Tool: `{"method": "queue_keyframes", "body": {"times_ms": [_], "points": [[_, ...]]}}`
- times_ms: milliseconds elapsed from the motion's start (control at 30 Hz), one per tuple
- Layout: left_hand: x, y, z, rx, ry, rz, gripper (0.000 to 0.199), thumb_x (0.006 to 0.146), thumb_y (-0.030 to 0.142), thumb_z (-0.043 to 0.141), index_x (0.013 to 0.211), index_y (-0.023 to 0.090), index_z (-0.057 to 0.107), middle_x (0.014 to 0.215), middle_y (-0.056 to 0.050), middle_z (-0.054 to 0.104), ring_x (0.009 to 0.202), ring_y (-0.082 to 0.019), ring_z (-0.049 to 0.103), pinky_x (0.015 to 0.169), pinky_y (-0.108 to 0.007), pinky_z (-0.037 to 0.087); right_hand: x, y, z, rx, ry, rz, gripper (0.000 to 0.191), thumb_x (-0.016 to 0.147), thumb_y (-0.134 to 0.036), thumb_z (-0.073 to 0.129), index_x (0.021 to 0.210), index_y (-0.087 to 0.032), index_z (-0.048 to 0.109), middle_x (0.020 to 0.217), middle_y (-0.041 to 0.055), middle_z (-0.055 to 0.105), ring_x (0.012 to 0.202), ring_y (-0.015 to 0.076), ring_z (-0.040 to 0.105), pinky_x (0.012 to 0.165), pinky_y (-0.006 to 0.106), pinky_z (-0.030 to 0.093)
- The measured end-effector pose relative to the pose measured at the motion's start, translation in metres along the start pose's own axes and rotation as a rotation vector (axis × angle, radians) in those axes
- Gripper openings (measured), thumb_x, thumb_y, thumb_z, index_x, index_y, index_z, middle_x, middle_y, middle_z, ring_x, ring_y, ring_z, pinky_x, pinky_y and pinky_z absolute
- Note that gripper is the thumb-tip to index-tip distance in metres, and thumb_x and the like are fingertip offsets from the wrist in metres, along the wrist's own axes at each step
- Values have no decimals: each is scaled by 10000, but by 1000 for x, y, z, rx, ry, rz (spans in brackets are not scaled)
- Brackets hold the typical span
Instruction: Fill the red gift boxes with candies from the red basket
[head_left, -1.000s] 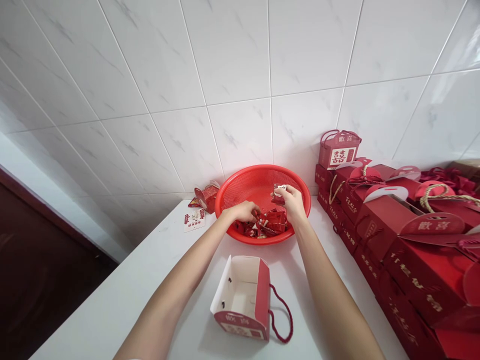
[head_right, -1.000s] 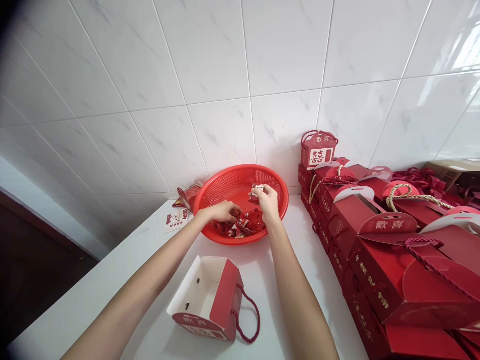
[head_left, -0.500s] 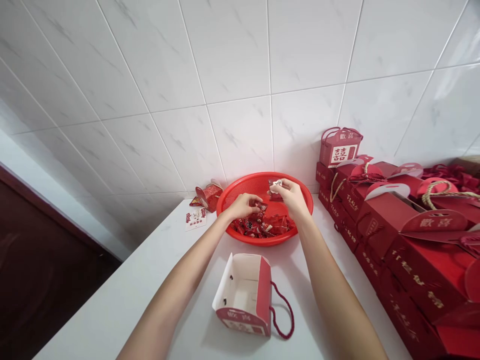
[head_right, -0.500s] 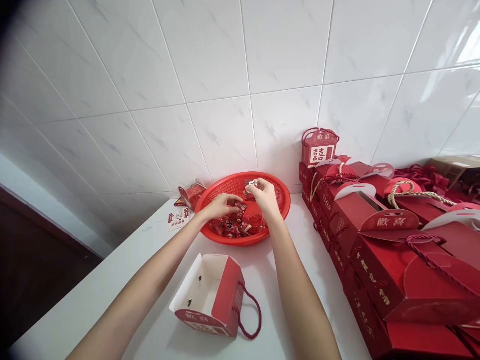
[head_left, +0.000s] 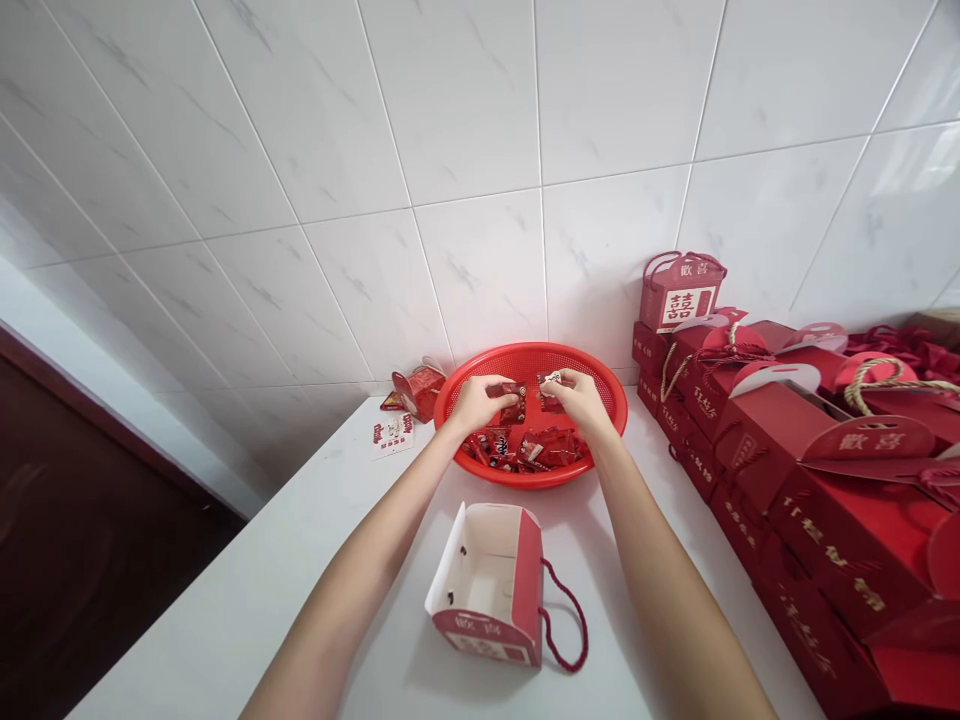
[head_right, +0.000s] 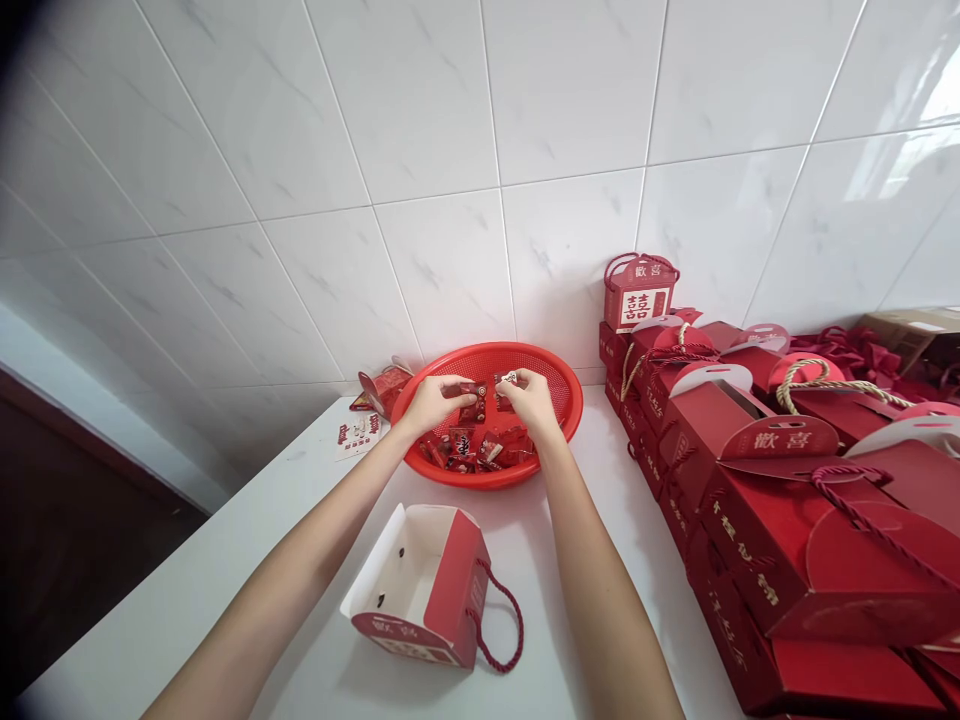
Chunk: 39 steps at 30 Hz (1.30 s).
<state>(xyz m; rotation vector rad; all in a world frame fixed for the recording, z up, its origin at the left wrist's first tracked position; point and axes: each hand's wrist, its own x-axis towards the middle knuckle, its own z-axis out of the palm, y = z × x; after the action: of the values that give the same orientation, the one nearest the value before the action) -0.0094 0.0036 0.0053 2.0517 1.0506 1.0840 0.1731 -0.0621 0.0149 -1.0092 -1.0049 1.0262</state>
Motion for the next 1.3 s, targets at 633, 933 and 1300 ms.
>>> {"method": "queue_keyframes", "body": {"times_ms": [633,933,1300], "points": [[-7,-40,-4,456,-263,-422,228,436,21,748,480,198,611,479,7,591,555,-210,618,678,-309,530,-2,-1,4,-28,-19,30,74,570,-212,652,585,-189,584,586,12,622,553,134,581,532,263,523],[-9,-25,-4,441,-231,-395,287,402,47,785,354,199,546,361,26,486,415,-167,496,529,-293,437,-1,0,3,-66,-18,21,62,592,-209,645,602,-191,586,581,-6,618,556,137,585,558,273,498],[-4,-10,-2,117,39,-44,162,781,276,668,857,158,749,942,-68,752,901,-221,685,856,-332,541,-4,-6,2,-17,-26,72,57,600,-191,661,626,-175,612,629,-10,627,583,121,593,587,252,505]]}}
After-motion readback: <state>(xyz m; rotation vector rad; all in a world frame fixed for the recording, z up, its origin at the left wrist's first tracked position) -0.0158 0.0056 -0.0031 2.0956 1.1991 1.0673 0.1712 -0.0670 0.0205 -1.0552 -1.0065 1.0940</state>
